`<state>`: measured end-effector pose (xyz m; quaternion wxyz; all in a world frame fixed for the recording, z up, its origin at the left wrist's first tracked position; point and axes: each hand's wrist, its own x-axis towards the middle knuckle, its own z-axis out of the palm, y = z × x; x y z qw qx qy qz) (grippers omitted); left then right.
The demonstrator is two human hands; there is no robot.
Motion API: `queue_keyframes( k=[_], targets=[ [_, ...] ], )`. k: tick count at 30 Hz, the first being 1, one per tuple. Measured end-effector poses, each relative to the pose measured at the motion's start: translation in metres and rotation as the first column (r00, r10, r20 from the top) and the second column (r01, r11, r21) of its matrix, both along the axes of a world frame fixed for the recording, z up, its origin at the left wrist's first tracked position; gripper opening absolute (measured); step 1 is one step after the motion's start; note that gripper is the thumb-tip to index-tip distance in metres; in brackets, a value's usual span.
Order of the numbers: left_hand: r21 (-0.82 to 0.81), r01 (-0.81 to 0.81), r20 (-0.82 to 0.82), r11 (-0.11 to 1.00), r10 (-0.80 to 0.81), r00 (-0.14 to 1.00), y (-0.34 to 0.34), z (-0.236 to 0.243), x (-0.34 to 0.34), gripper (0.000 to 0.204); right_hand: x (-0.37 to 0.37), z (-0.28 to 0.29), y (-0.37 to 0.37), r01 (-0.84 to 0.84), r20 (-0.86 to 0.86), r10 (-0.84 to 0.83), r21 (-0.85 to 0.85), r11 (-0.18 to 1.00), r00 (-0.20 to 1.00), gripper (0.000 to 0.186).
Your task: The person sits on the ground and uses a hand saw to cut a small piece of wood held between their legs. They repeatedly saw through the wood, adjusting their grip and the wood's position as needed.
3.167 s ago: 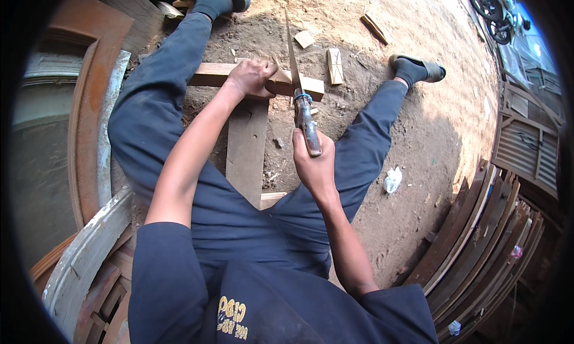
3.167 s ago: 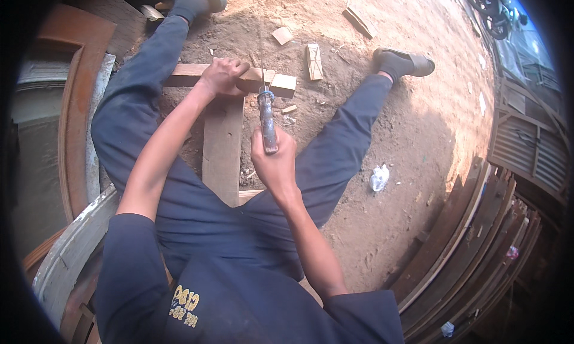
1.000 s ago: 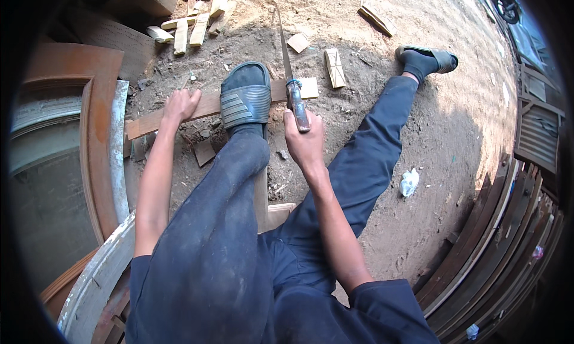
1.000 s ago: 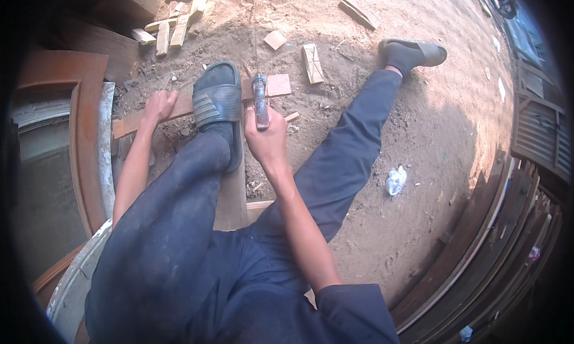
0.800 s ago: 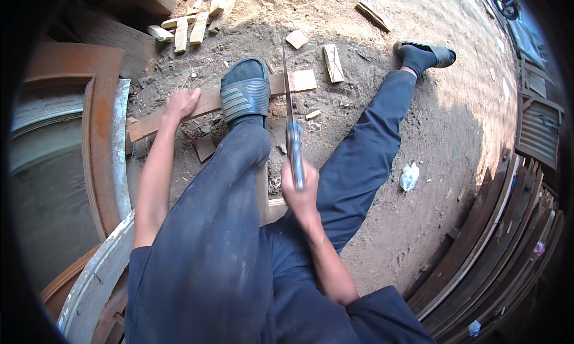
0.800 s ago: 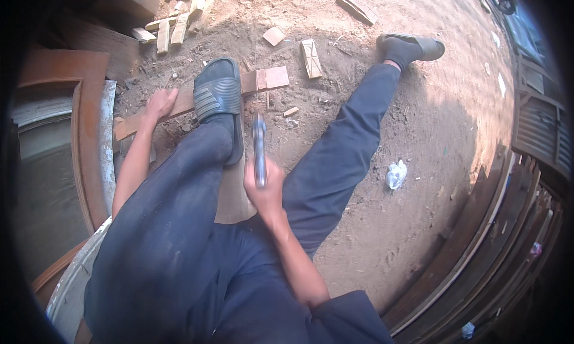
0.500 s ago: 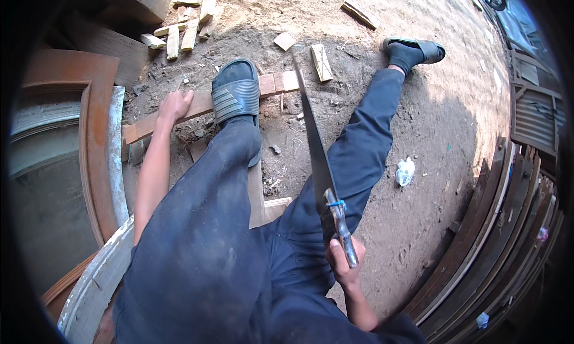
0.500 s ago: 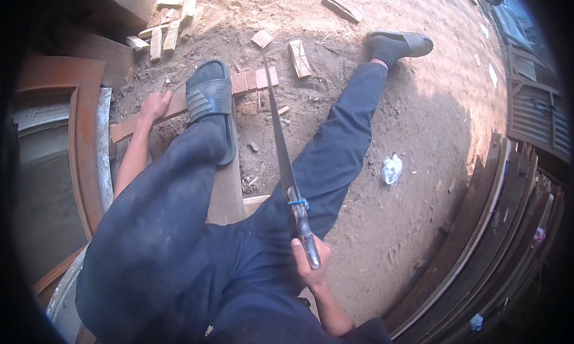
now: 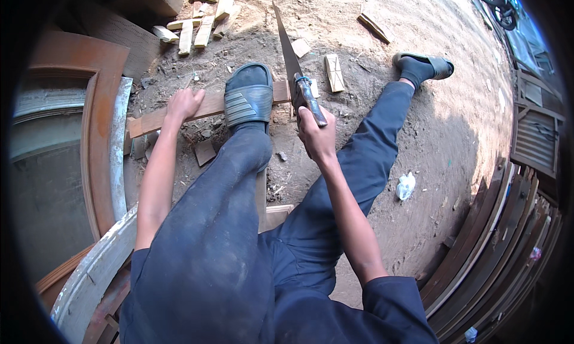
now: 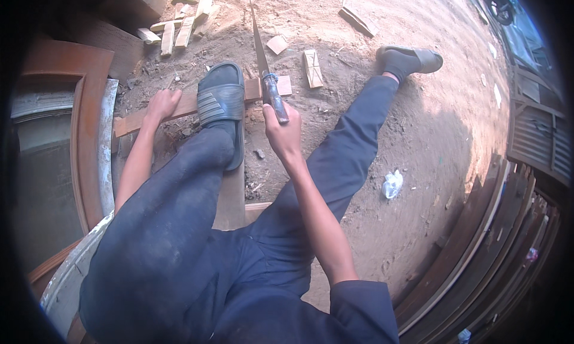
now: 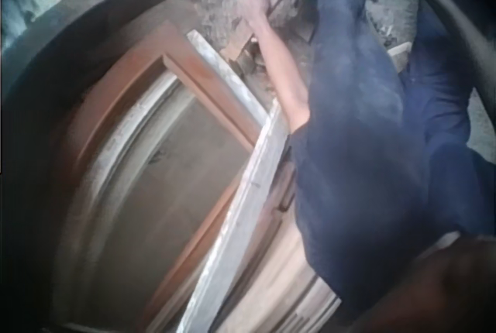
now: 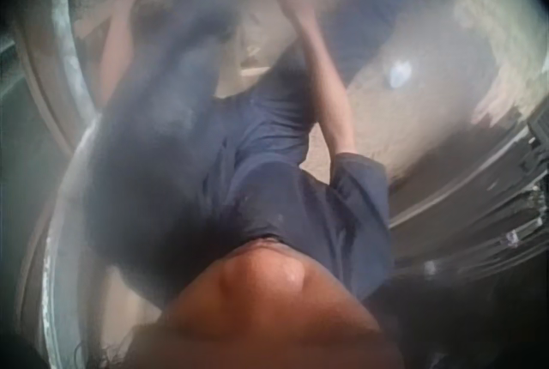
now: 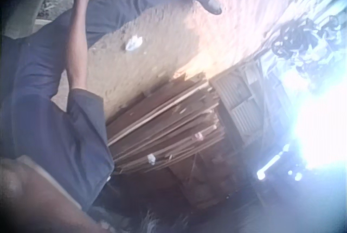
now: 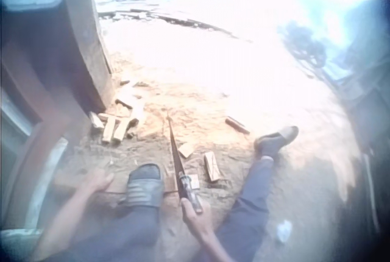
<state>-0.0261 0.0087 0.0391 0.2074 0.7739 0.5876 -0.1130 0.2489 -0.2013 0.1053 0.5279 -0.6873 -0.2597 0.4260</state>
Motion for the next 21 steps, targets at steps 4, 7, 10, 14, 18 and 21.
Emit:
queue_keyframes(
  k=[4,7,10,14,18,21],
  targets=[
    [-0.020,0.003,-0.026,1.000,-0.004,1.000,0.001,0.000,0.000,0.060,-0.009,-0.003,0.006,0.045,-0.002,-0.045,0.012,0.999,0.999,0.024],
    [-0.019,-0.011,-0.027,1.000,0.010,1.000,0.002,-0.002,-0.003,0.060,-0.013,-0.001,0.008,0.050,0.092,-0.050,-0.006,0.999,0.995,0.024],
    [-0.031,-0.024,-0.025,0.999,0.023,0.999,0.003,-0.003,0.003,0.060,-0.018,0.008,0.004,0.075,0.101,-0.069,-0.049,0.996,0.992,0.024],
    [0.008,0.008,-0.054,1.000,-0.007,0.999,0.007,-0.003,0.000,0.061,-0.056,0.032,-0.077,0.020,0.214,-0.009,-0.048,0.999,0.977,0.021],
    [-0.008,-0.005,-0.040,1.000,0.004,0.999,0.008,-0.004,0.001,0.061,-0.087,0.137,-0.206,-0.038,0.106,0.080,-0.350,0.936,0.991,0.015],
    [-0.026,0.002,-0.033,1.000,-0.003,0.999,0.007,-0.003,0.004,0.061,-0.076,0.193,-0.255,0.080,-0.055,-0.119,-0.464,0.882,0.991,0.016]
  ],
)
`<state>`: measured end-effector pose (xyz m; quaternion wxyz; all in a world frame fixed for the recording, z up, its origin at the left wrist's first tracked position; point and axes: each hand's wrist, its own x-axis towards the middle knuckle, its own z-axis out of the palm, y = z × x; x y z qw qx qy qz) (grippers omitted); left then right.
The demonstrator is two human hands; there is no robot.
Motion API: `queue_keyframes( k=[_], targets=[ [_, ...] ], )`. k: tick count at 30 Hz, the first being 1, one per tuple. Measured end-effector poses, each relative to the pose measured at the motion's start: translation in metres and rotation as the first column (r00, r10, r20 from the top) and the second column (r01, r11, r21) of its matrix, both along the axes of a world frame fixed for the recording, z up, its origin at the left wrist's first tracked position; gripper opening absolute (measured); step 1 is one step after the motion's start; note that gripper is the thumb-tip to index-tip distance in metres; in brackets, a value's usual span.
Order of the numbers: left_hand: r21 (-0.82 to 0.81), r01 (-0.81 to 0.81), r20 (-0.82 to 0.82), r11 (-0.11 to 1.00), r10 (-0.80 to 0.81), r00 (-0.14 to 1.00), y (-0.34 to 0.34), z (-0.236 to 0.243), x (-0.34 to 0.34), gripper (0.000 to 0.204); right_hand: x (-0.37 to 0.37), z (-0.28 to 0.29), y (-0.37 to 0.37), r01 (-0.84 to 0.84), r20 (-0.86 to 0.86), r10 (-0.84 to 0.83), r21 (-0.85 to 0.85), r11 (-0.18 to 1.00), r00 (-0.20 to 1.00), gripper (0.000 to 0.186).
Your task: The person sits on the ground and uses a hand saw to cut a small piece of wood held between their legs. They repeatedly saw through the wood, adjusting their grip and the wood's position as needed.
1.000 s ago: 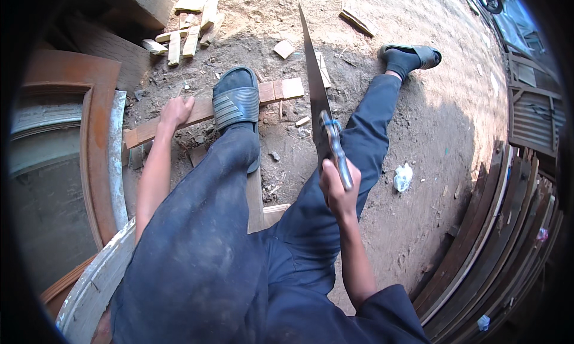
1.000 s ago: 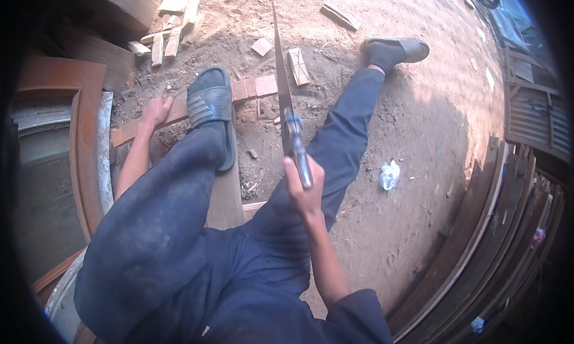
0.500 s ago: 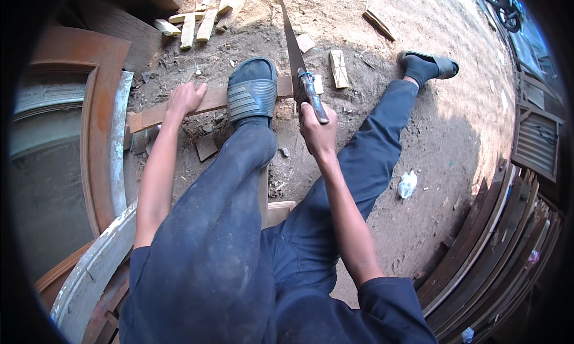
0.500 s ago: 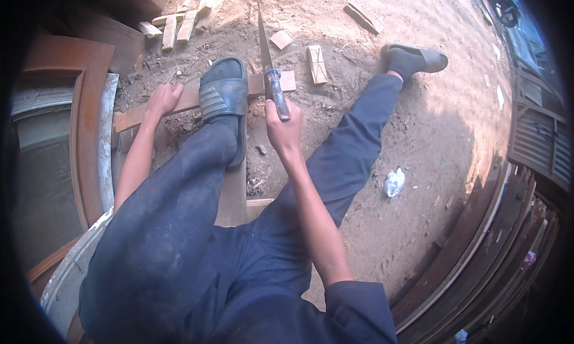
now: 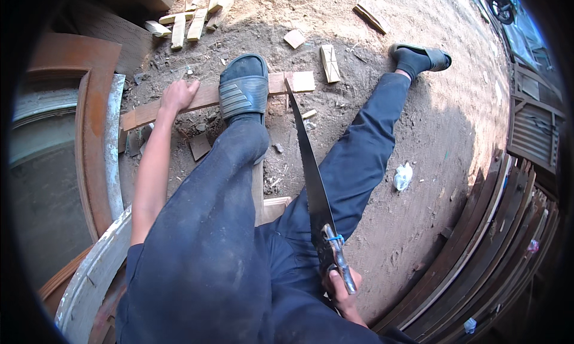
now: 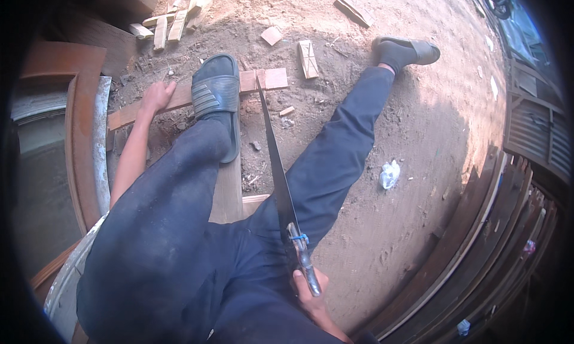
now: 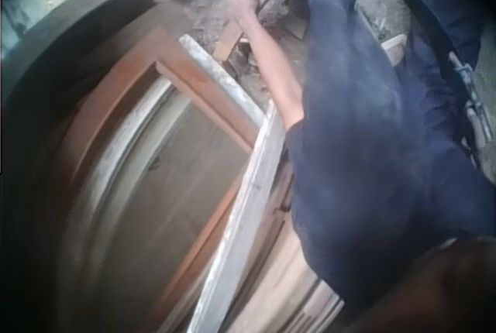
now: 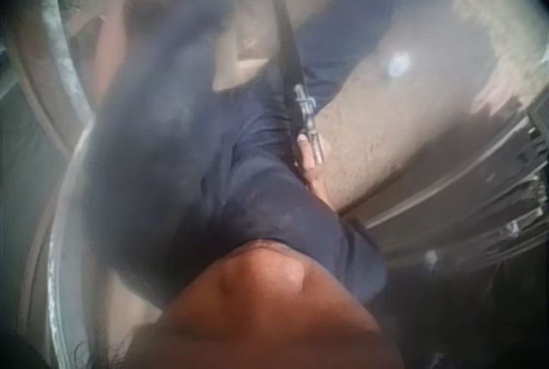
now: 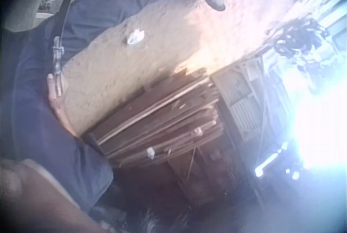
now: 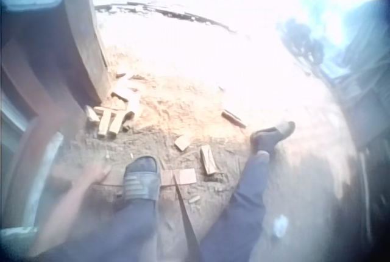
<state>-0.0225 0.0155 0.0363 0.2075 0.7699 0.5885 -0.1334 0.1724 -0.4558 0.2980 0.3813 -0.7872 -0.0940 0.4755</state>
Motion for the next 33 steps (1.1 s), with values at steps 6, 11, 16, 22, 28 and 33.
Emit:
queue_keyframes(
  k=[6,11,16,22,28,33],
  targets=[
    [0.006,0.025,0.013,1.000,-0.025,1.000,0.001,0.000,0.011,0.061,0.045,-0.050,0.049,-0.200,0.254,0.134,0.257,0.946,0.958,0.017],
    [0.034,-0.024,-0.024,0.999,0.025,0.999,0.000,-0.003,-0.005,0.064,0.064,-0.150,0.192,-0.224,0.318,0.091,0.411,0.884,0.944,0.025],
    [0.009,-0.028,-0.013,1.000,0.028,1.000,0.000,0.003,0.002,0.062,0.073,-0.187,0.261,-0.163,0.197,0.074,0.486,0.858,0.978,0.024],
    [0.011,-0.042,-0.033,0.999,0.042,0.999,-0.004,0.002,0.000,0.061,0.071,-0.199,0.270,-0.047,0.087,0.004,0.502,0.864,0.996,0.024],
    [-0.019,-0.065,-0.034,0.998,0.065,0.997,-0.005,0.010,0.002,0.062,0.070,-0.184,0.280,-0.087,0.116,0.043,0.402,0.912,0.992,0.024],
    [-0.045,-0.054,-0.053,0.998,0.052,0.997,-0.006,0.012,0.005,0.062,0.038,-0.180,0.224,-0.101,0.207,0.013,0.420,0.902,0.978,0.023]
  ],
)
